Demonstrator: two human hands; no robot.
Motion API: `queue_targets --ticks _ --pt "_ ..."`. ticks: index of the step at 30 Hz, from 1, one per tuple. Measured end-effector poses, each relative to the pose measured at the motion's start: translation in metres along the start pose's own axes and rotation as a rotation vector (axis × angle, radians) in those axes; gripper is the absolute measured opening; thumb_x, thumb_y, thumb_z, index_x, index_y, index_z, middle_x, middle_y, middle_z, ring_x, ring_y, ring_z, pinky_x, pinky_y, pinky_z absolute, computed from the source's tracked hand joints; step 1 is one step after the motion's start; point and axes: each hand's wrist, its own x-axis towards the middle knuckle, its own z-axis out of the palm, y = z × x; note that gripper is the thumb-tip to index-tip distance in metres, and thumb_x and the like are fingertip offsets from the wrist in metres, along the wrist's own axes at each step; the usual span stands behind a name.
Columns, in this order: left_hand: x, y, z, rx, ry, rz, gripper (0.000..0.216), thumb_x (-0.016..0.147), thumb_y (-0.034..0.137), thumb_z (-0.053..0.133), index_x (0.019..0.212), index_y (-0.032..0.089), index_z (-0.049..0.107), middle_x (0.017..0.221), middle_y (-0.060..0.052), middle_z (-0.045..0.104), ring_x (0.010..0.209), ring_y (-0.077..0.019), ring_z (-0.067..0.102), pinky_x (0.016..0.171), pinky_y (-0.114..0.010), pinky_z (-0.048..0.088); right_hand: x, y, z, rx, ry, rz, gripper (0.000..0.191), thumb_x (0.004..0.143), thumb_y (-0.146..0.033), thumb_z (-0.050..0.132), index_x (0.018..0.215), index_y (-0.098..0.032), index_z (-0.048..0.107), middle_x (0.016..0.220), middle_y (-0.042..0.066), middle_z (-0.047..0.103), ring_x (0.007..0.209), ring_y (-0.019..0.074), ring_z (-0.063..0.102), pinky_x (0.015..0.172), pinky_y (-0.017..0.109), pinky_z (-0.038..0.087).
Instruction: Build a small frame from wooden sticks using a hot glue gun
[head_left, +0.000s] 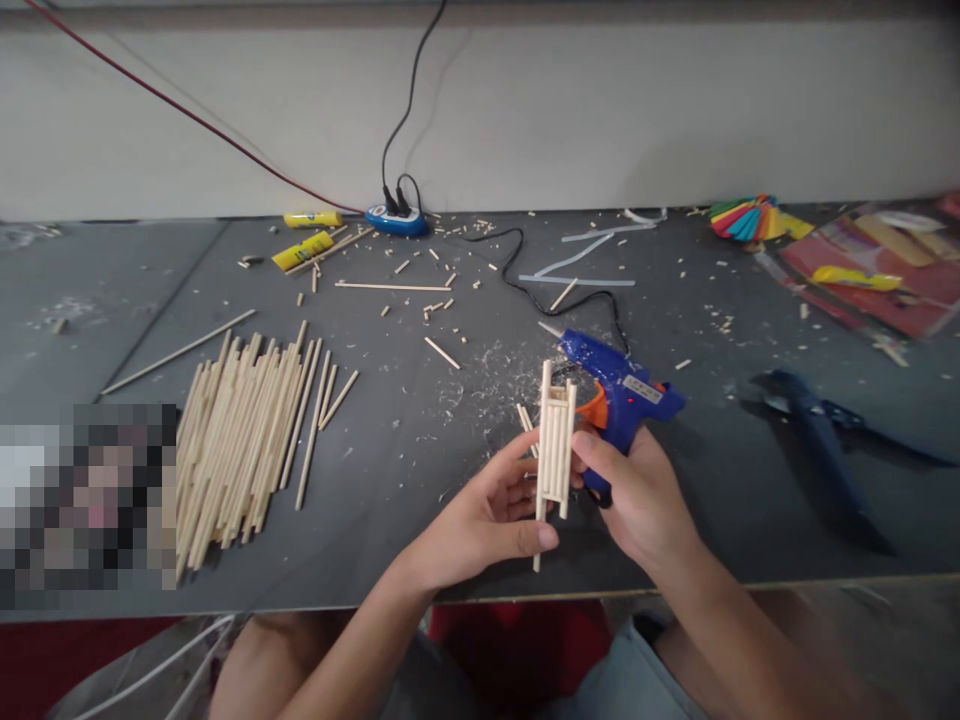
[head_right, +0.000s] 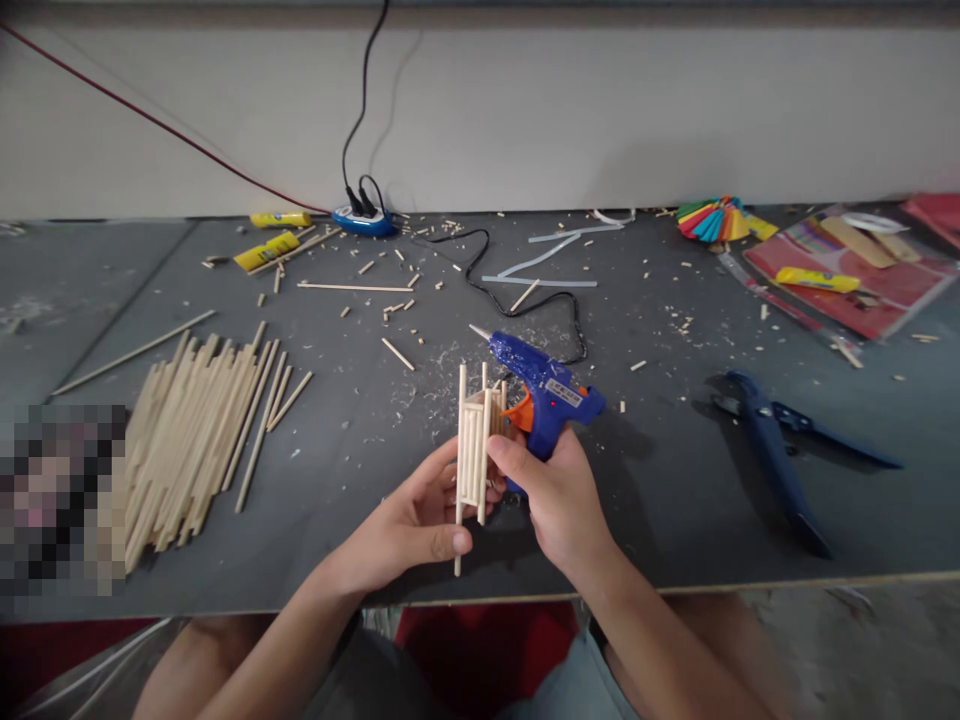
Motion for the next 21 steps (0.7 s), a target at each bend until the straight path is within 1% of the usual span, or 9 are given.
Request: queue_targets --ticks 3,6,8,10,12,14,16,19,21 --pt "0.000 0.001 0.001 0.015 -0.012 -0.009 0.077 0.074 0.012 0.069 0.137 0.034 0.032 0.126 -0.007 0.050 0.114 -0.0207 0.048 0.100 -0.041 0.034 0.001 -0.001 -0.002 0.004 0.025 -0.008 0.021 0.071 -0.025 0.073 0.085 -0.022 0.059 0.065 -0.005 0.056 0.055 0.0084 0.052 0.050 0.021 0.045" --pt "0.000 0.001 0.001 0.014 -0.027 -0.031 0.075 0.074 0.013 0.069 0.137 0.033 0.033 0.129 -0.008 0.048 0.111 -0.0205 0.050 0.097 -0.039 0.036 0.003 -0.008 -0.003 0.008 0.032 -0.034 0.015 0.074 -0.025 0.070 0.073 -0.020 0.055 0.059 -0.005 0.052 0.052 0.0078 0.049 0.048 0.020 0.042" --pt "-0.001 0.000 0.001 -0.011 -0.030 -0.046 0.074 0.075 0.014 0.068 0.137 0.032 0.033 0.126 -0.008 0.050 0.107 -0.0202 0.052 0.093 -0.038 0.039 0.006 -0.015 -0.004 0.001 0.045 -0.065 0.019 0.075 -0.026 0.067 0.067 -0.019 0.052 0.055 -0.005 0.049 0.049 0.0078 0.047 0.046 0.021 0.040" --pt "-0.002 0.000 0.000 -0.046 -0.030 -0.062 0.072 0.076 0.014 0.067 0.138 0.031 0.033 0.124 -0.009 0.053 0.107 -0.0217 0.053 0.091 -0.038 0.041 0.009 -0.020 -0.006 -0.003 0.096 -0.093 0.021 0.075 -0.026 0.067 0.065 -0.019 0.050 0.055 -0.005 0.049 0.048 0.0078 0.046 0.045 0.021 0.038" --pt "-0.003 0.001 -0.001 -0.095 -0.022 -0.067 0.069 0.077 0.015 0.065 0.137 0.029 0.034 0.122 -0.010 0.054 0.108 -0.0247 0.054 0.091 -0.041 0.042 0.013 -0.021 -0.008 0.011 0.178 -0.111 0.019 0.072 -0.027 0.069 0.067 -0.019 0.052 0.057 -0.005 0.051 0.050 0.0084 0.048 0.045 0.021 0.038" --pt "-0.003 0.002 -0.002 -0.164 -0.001 -0.058 0.059 0.081 0.017 0.060 0.135 0.026 0.037 0.121 -0.012 0.055 0.108 -0.0275 0.056 0.090 -0.044 0.043 0.016 -0.019 -0.011 0.031 0.254 -0.108 0.018 0.070 -0.027 0.071 0.071 -0.020 0.055 0.062 -0.003 0.055 0.056 0.0098 0.053 0.049 0.022 0.042" --pt "-0.003 0.002 -0.003 -0.238 0.030 -0.043 0.049 0.083 0.017 0.054 0.131 0.022 0.043 0.118 -0.013 0.056 0.107 -0.0291 0.057 0.089 -0.046 0.045 0.018 -0.014 -0.014 0.046 0.290 -0.083 0.017 0.069 -0.027 0.072 0.076 -0.020 0.058 0.069 -0.002 0.061 0.060 0.0112 0.057 0.054 0.024 0.046" --pt "-0.003 0.003 -0.003 -0.294 0.069 -0.034 0.042 0.084 0.013 0.050 0.125 0.019 0.047 0.113 -0.012 0.058 0.104 -0.0294 0.059 0.085 -0.045 0.049 0.020 -0.008 -0.016 0.050 0.263 -0.025 0.020 0.069 -0.028 0.073 0.084 -0.021 0.061 0.082 0.001 0.066 0.064 0.0132 0.061 0.058 0.027 0.049" --pt "-0.002 0.004 -0.004 -0.293 0.091 -0.035 0.041 0.083 0.010 0.048 0.123 0.019 0.049 0.111 -0.012 0.059 0.102 -0.0289 0.061 0.082 -0.044 0.051 0.019 -0.006 -0.015 0.051 0.228 -0.013 0.021 0.070 -0.028 0.072 0.087 -0.021 0.061 0.086 0.002 0.067 0.066 0.0144 0.063 0.054 0.026 0.048"
